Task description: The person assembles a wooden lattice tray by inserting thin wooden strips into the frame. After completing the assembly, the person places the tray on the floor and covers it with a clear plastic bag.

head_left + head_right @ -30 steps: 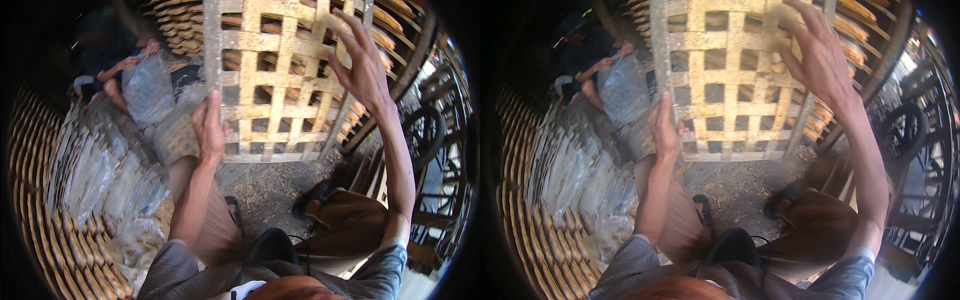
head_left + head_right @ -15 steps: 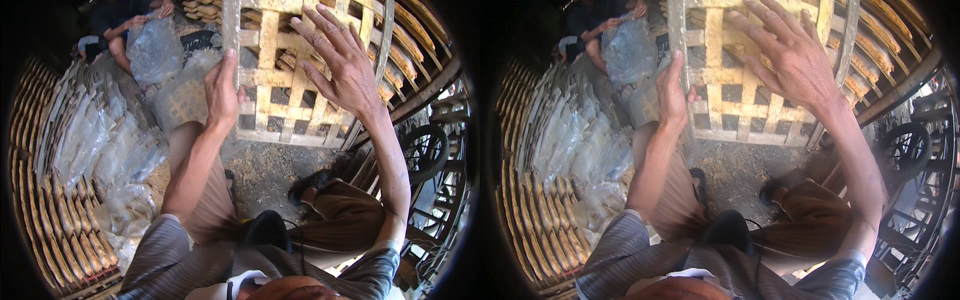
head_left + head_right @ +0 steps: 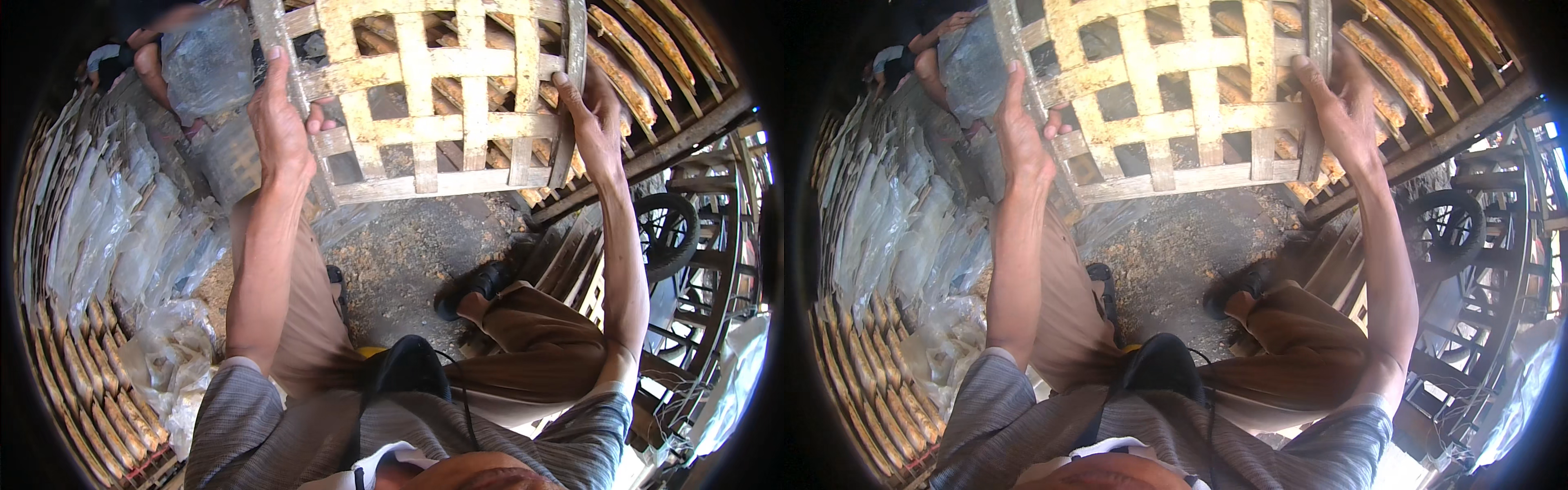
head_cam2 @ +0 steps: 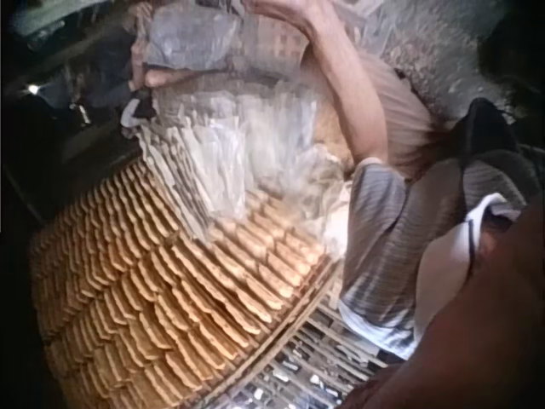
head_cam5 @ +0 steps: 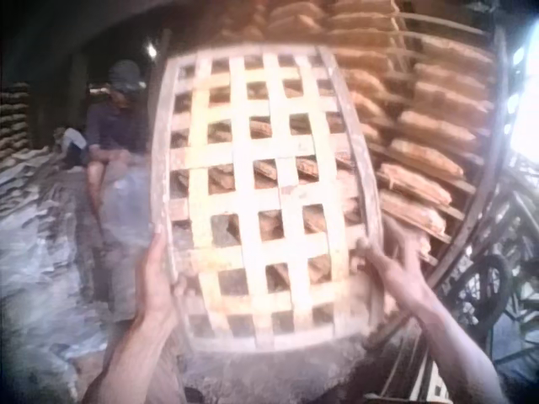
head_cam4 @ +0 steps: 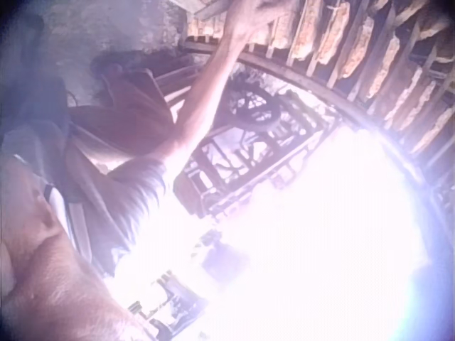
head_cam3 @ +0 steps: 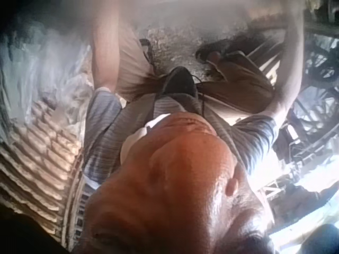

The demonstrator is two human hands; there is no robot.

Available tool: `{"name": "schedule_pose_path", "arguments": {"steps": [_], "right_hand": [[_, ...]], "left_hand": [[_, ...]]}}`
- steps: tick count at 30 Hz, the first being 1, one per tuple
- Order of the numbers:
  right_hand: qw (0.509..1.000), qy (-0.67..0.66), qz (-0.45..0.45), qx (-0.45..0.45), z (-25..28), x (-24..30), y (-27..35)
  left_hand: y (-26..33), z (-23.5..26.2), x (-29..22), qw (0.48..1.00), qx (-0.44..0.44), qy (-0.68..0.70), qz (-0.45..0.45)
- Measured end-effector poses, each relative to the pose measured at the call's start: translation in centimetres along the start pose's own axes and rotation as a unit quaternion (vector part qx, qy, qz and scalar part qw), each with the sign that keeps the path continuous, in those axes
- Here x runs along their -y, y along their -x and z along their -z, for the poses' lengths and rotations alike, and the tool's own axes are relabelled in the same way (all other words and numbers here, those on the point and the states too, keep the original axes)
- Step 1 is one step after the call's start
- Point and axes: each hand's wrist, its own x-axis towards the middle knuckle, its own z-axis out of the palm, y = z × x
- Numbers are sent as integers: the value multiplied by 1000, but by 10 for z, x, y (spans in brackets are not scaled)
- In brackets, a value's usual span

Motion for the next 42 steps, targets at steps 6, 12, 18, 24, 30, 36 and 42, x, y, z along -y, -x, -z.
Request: {"name": "schedule_pose_path", "arguments": {"steps": [6,12,18,24,30,36,42], "right_hand": [[973,-128,-170,89,4,5,0],[979,-89,-100,152,7,-8,11],[935,-241,-203,162,18,-11,7],[910,-331,-179,173,17,-19,0],[976,-89,-152,130,24,-4,1],[985,-16,-172,15,6,21,-8],[985,45,-151,-73,81,35,1]], "left_hand": [[0,-1,-1,1000,-12,13,-5],[-2,0,-5,998,-43,37,15],[-12,5,7,994,-55,76,55],[-9,10,-7,997,-52,43,41],[0,-3,-11,996,-56,43,63],[-2,-4,18,990,-130,32,37],[9,-28,20,957,202,-114,176]]}}
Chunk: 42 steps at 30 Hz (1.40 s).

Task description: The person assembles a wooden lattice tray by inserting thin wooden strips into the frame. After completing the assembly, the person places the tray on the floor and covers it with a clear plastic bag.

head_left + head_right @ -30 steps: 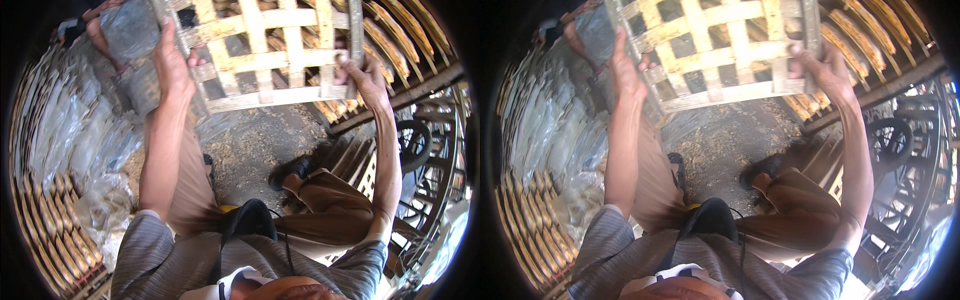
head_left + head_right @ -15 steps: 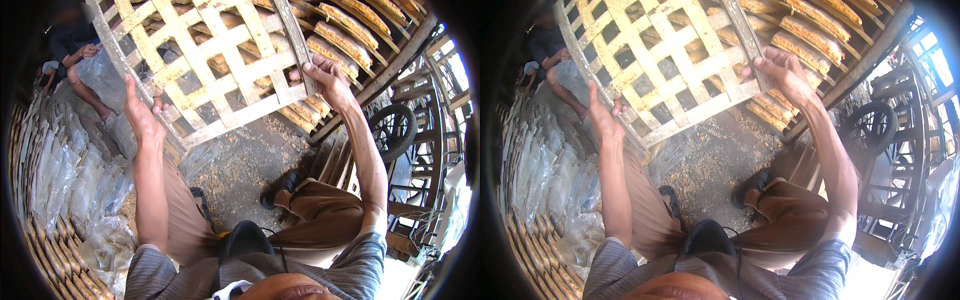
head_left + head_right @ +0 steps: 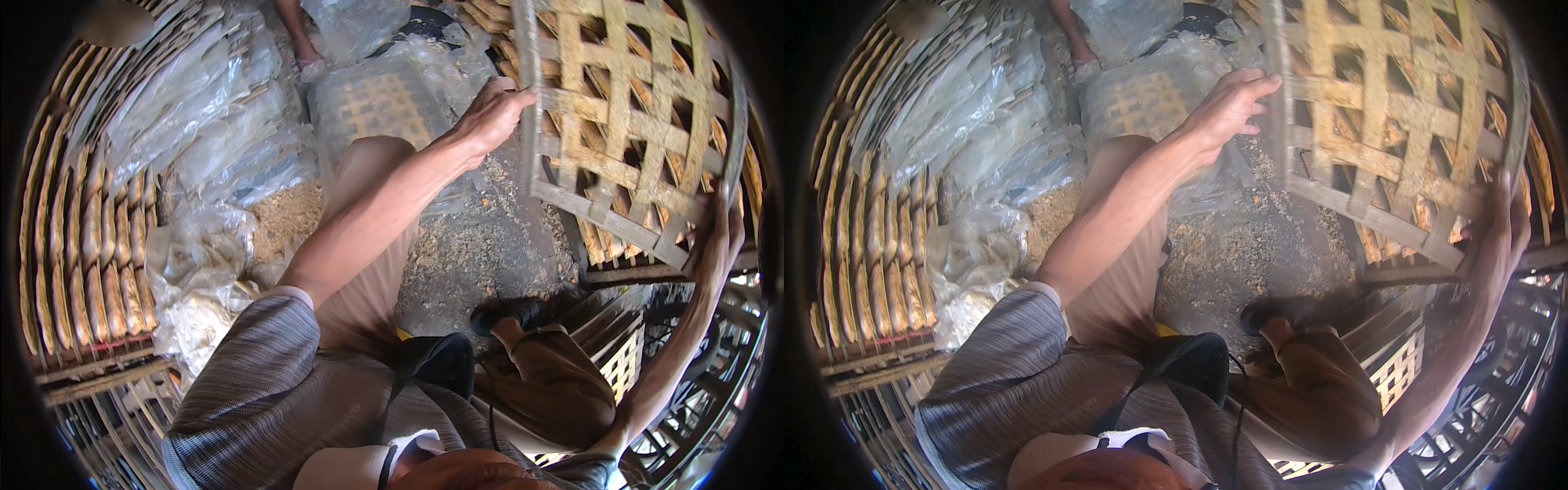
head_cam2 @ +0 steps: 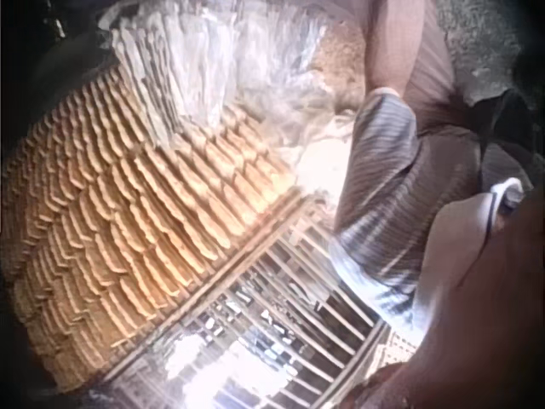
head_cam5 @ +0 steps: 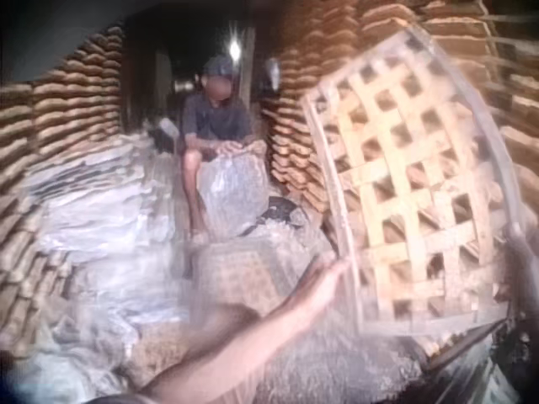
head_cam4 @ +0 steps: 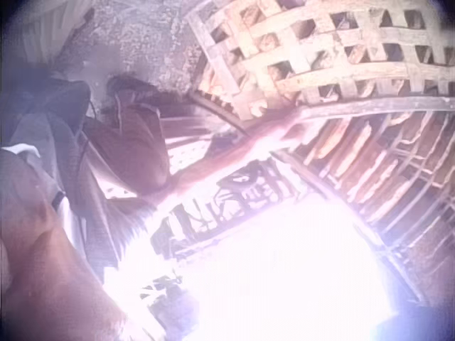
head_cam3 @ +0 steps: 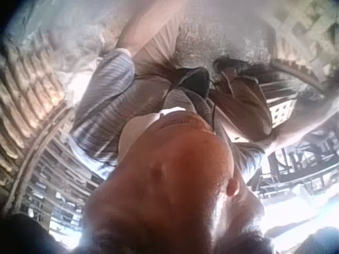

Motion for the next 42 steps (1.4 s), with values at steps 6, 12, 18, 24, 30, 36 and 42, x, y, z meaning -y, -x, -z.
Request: {"name": "schedule_pose_path", "arguments": {"steps": [6,12,18,24,30,36,42], "right_hand": [[972,142,189,0,-38,12,53],[765,236,594,76,-87,4,115],[747,245,610,96,-86,24,133],[744,260,611,79,-90,24,126],[863,234,431,125,-50,11,109],[951,224,129,167,-38,-16,88],[940,238,124,209,-58,-66,73]], "left_hand": [[-15,25,2,945,-73,318,17],[-77,84,64,881,110,398,-229],[3,59,-6,849,98,474,-212],[4,65,-20,921,62,352,-154],[27,100,-36,994,51,49,-79],[96,236,30,953,-256,-158,-30],[93,258,252,884,-202,-418,50]]}}
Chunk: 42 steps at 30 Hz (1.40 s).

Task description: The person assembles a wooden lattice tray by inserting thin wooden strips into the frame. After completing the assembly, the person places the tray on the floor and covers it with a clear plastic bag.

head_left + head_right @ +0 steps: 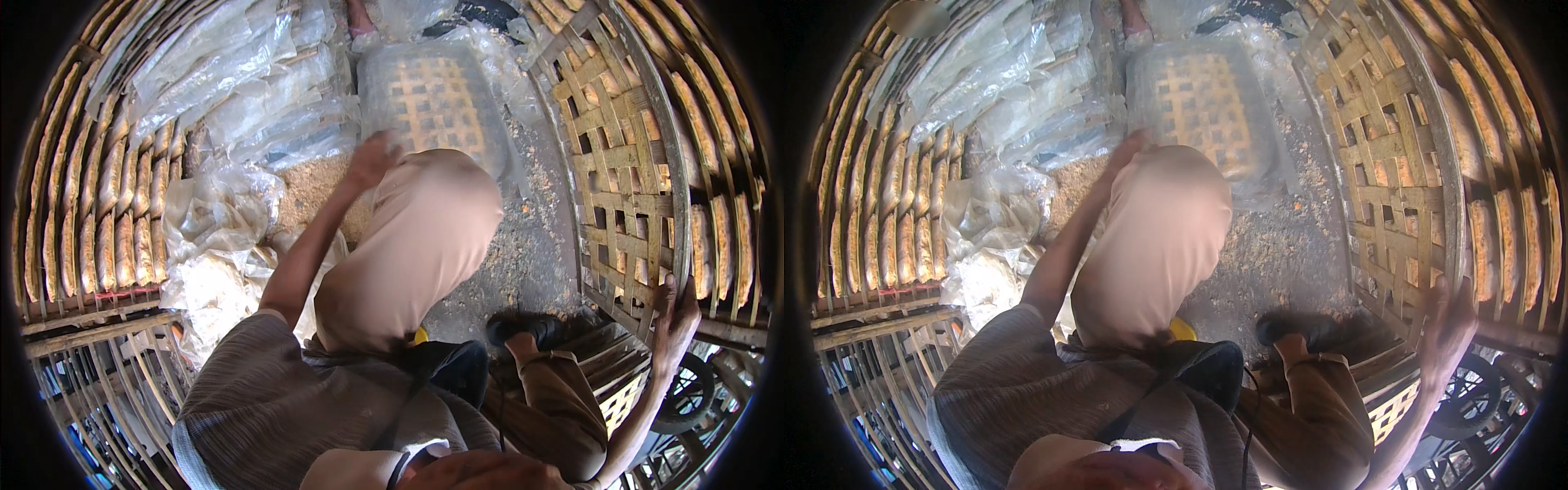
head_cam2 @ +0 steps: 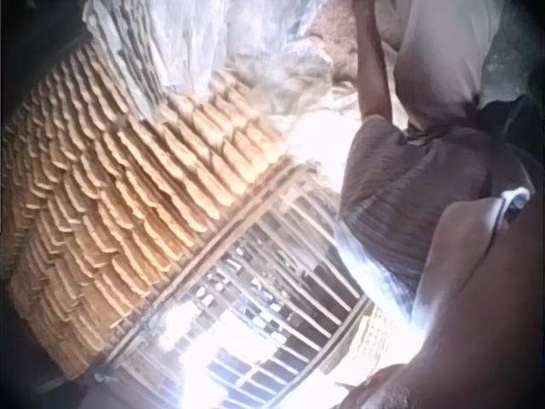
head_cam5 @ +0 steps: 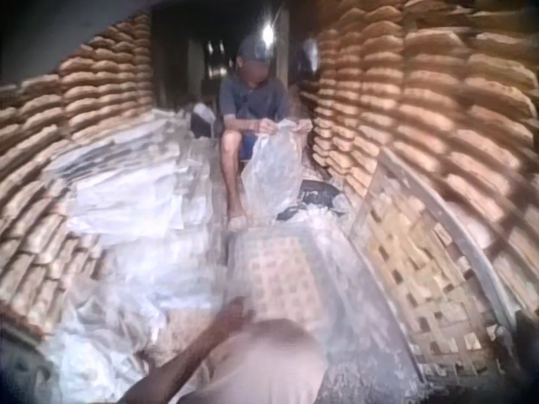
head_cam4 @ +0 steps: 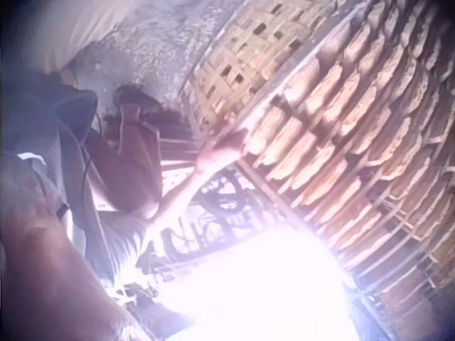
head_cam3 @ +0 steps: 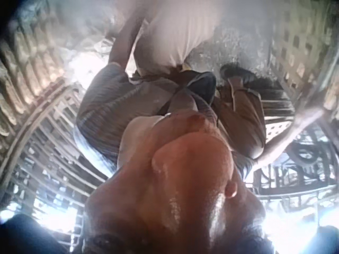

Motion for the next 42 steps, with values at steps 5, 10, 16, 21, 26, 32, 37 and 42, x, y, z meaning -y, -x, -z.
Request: {"name": "schedule_pose_path", "arguments": {"steps": [5,10,16,21,26,32,37,42], "right_hand": [[998,8,-9,54,-20,26,-43],[968,-137,-66,201,-78,86,-120],[930,-257,-12,262,-189,155,-213],[946,-174,-21,272,-227,134,-266],[956,-222,-50,187,-220,33,-295],[985,-94,15,142,-140,83,-247],[983,-138,-6,119,-109,97,-220],[911,-384,-62,133,-148,92,-214]], "left_hand": [[9,-128,34,888,-201,-383,-155],[38,-108,-5,940,-107,-299,-125],[37,-104,-7,947,-100,-287,-99],[48,-98,-4,953,-106,-268,-90],[49,-103,-10,949,-130,-257,-131],[51,-95,-9,947,-112,-280,-108],[40,-95,-3,955,-132,-234,-124],[57,-63,1,981,-191,28,17]]}}
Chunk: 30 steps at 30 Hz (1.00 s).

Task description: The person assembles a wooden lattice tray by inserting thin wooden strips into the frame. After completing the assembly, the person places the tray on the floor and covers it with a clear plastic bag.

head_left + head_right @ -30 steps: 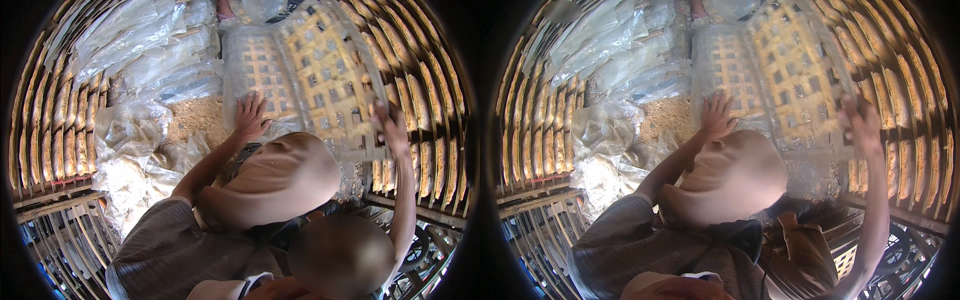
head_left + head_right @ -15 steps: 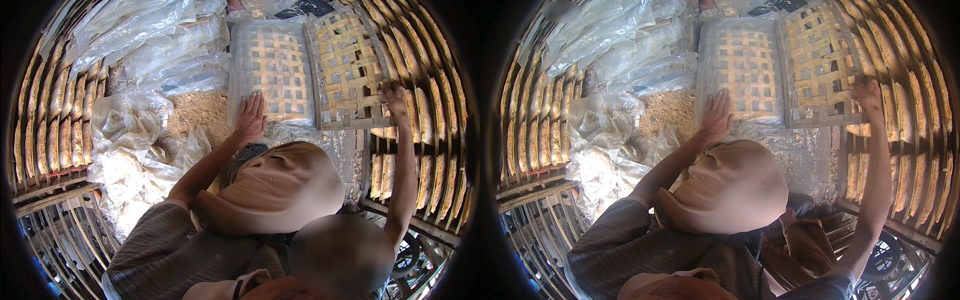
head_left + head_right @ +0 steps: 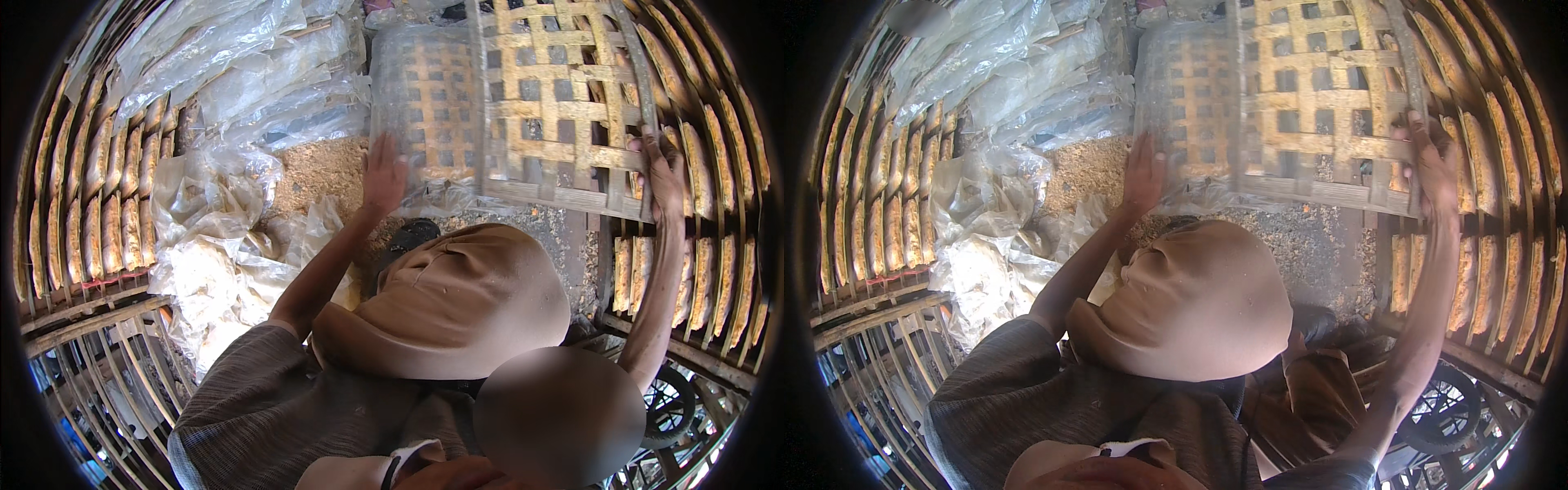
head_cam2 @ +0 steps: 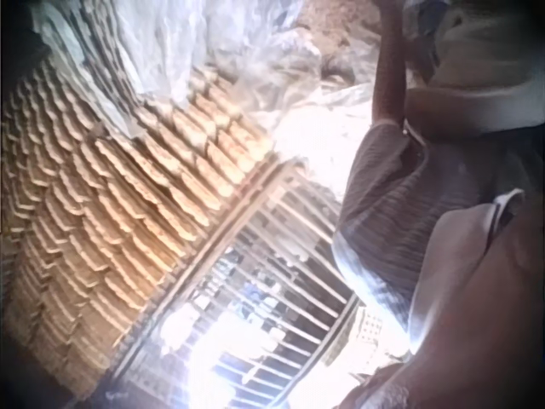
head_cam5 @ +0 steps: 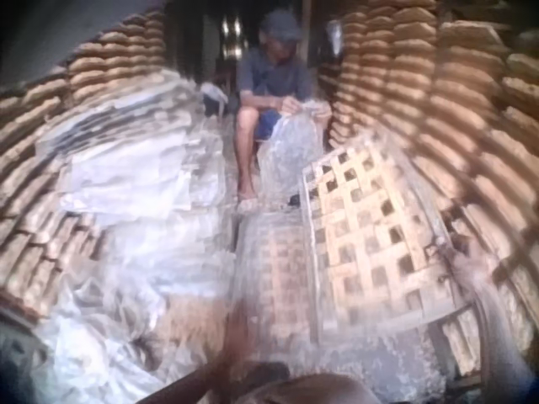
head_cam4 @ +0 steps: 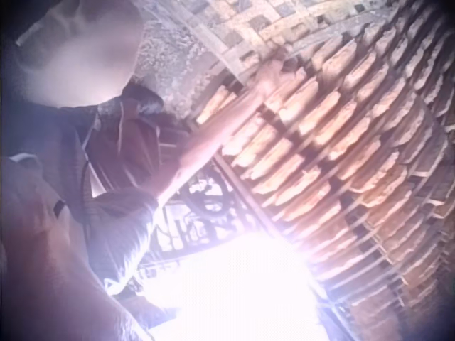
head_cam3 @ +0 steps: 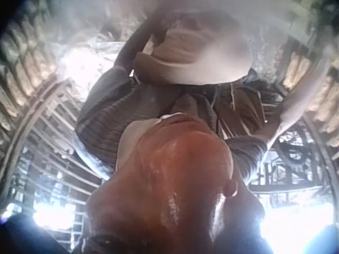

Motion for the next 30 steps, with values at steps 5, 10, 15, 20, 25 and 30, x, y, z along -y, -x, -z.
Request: {"name": "schedule_pose_path", "arguments": {"steps": [5,10,15,20,25,30], "right_hand": [[986,-131,-58,83,-71,-38,-11],[962,241,72,110,-148,-174,-53],[941,283,35,180,-178,-203,-46],[952,245,11,183,-164,-190,-14],[946,277,26,164,-177,-209,-18],[948,295,93,79,-193,-214,4]], "left_hand": [[7,10,34,922,-19,366,127],[0,22,14,894,14,420,154],[14,17,48,981,67,165,77],[14,10,8,979,71,114,154],[19,-18,20,995,4,55,84],[31,-18,40,990,3,140,33]]}}
